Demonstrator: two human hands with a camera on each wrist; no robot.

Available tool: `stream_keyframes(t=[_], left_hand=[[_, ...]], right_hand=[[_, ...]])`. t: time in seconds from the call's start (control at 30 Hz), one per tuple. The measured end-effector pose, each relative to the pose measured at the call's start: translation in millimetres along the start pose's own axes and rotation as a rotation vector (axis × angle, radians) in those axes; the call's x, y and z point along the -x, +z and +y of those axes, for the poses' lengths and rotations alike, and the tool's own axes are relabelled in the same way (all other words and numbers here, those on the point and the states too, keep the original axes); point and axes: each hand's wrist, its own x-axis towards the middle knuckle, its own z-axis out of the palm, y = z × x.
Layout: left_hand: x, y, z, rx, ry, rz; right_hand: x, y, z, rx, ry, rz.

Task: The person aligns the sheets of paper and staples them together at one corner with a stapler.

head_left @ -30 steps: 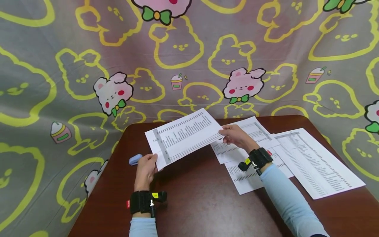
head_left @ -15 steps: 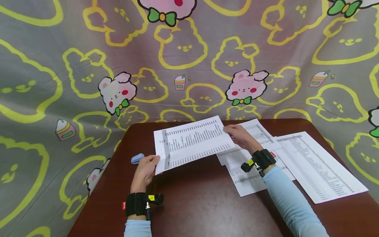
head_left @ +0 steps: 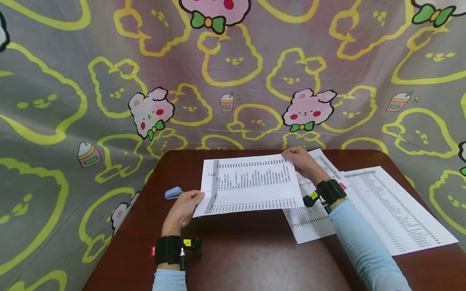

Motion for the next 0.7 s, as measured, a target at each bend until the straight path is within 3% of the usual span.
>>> stream_keyframes(t=[0.2, 0.4, 0.5, 0.7], left_hand=[[0.2, 1.5, 0.1, 0.065, -0.017, -0.033], [4.9, 1.9, 0.8, 0.155, -0.033, -0.154], [7.0, 2.0, -0.9, 0.192, -0.033, -0.182], [4.5, 3.7, 0.6, 0.209, -0.018, -0.124]], right_hand=[[2, -5, 7, -0.022, -0.002, 0.059], [-1, -11, 12, -0.103, 0.018, 0.123], [-2, -13, 13, -0.159, 0.04, 0.153], [-1, -16, 13, -0.222, 0.044, 0.17]])
